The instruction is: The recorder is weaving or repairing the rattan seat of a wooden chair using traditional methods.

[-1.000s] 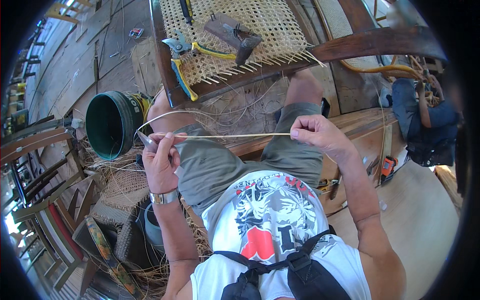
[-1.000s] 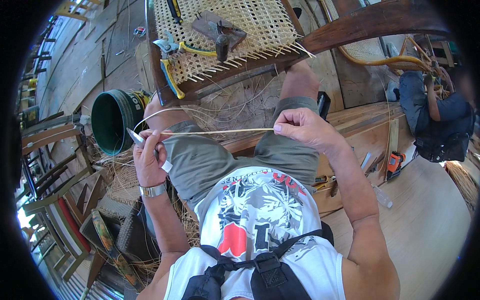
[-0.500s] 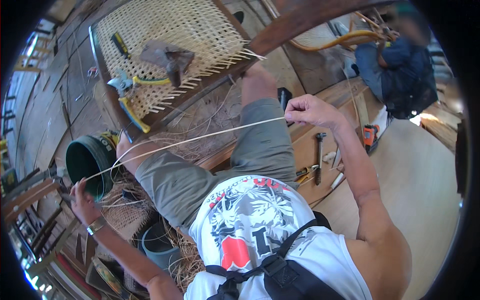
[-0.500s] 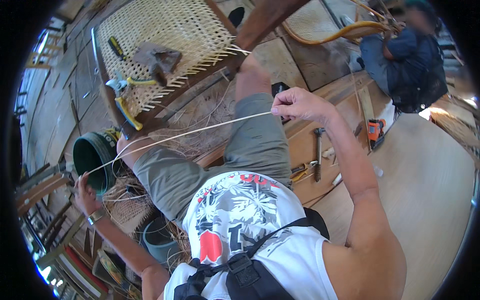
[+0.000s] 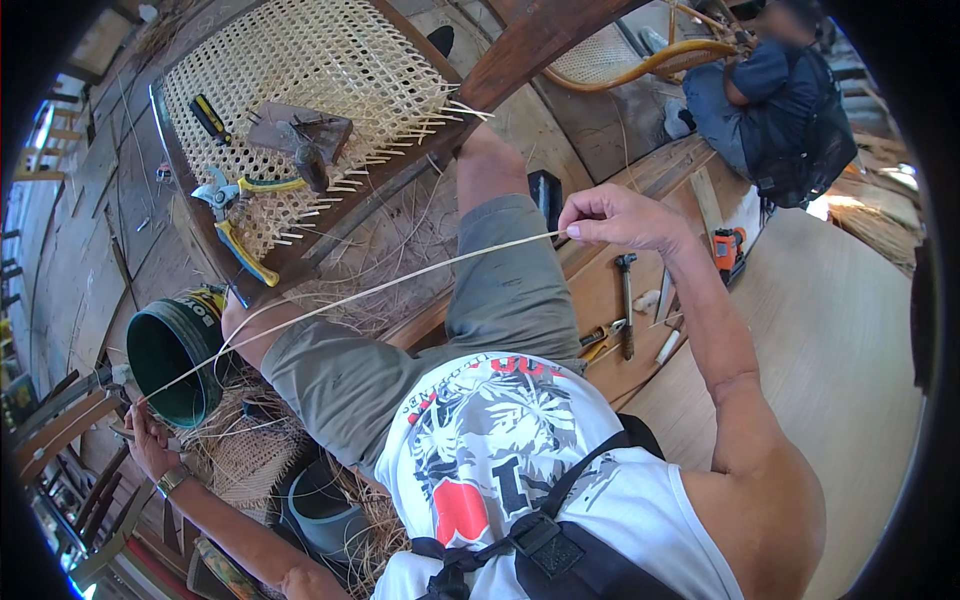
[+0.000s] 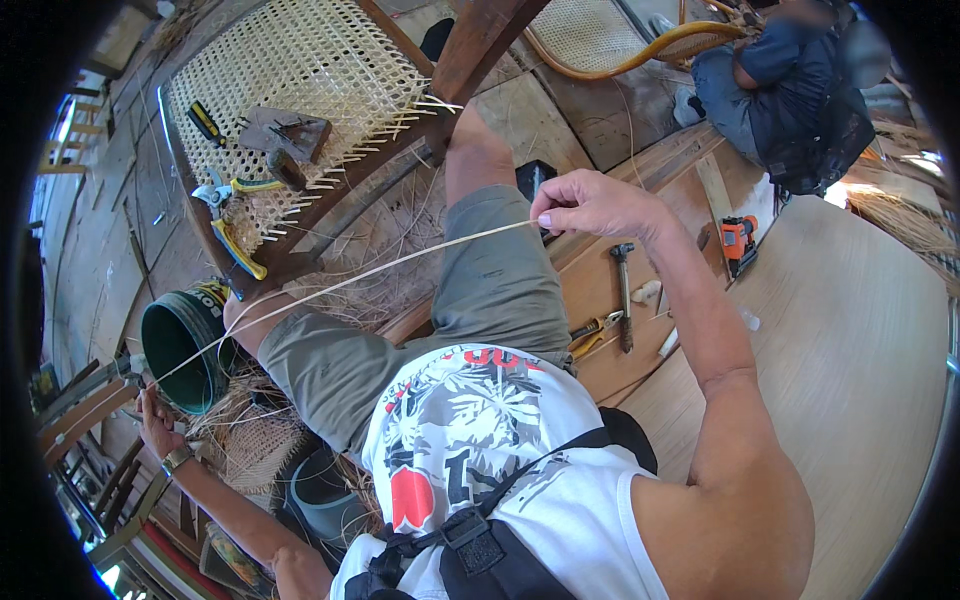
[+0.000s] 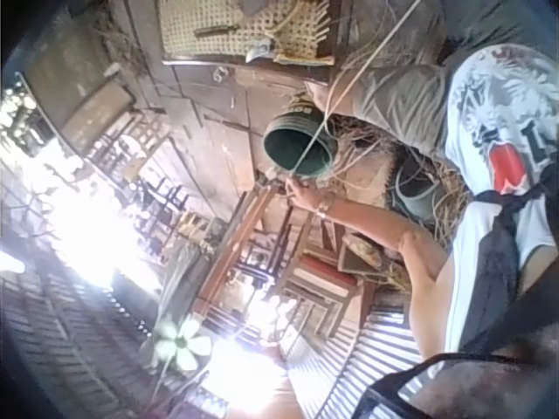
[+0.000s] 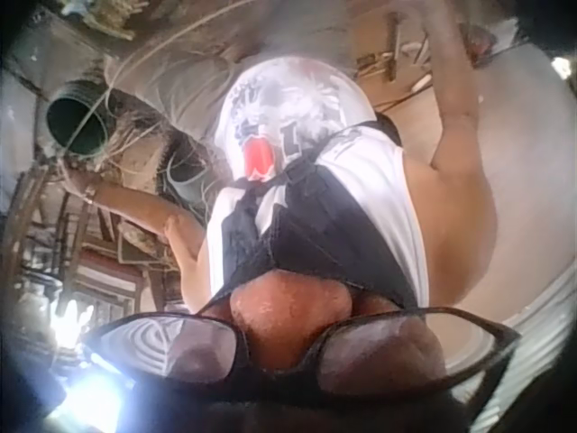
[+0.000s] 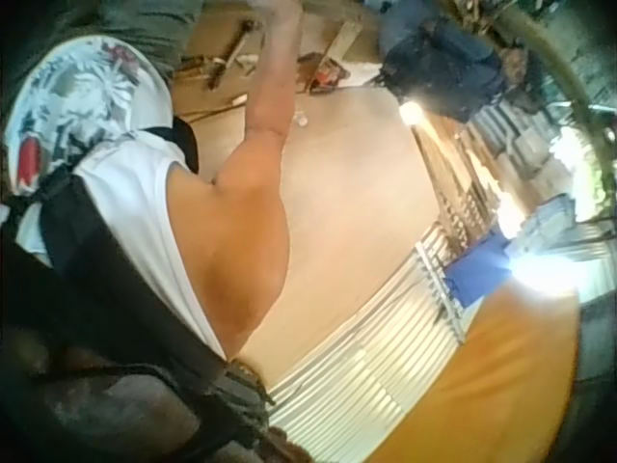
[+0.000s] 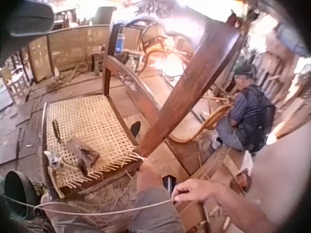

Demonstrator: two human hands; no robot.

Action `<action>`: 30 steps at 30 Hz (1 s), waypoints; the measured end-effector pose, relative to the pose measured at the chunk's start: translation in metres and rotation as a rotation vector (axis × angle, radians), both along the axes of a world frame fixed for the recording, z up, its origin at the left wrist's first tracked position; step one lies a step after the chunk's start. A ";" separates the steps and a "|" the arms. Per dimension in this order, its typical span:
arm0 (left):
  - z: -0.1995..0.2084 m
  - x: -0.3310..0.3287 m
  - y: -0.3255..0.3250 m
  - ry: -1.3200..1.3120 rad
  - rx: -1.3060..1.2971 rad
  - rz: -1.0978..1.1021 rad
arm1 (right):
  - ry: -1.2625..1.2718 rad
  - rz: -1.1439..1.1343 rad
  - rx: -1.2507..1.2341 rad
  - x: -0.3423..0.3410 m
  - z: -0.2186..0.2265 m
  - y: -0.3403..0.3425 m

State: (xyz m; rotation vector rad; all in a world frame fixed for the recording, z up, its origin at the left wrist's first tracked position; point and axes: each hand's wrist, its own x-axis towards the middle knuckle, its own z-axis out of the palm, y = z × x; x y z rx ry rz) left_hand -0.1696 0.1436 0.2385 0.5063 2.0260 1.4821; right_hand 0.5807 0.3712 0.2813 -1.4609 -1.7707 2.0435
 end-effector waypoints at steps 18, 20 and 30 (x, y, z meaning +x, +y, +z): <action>0.024 0.379 0.098 0.413 0.025 -1.209 | 0.189 0.316 0.397 -0.127 -0.007 -0.040; 0.031 0.342 0.097 0.479 -0.071 -1.192 | 0.148 0.274 0.418 -0.106 -0.009 -0.030; 0.110 -0.039 0.067 1.748 -0.692 -0.277 | -0.039 -0.013 0.355 -0.031 -0.045 0.005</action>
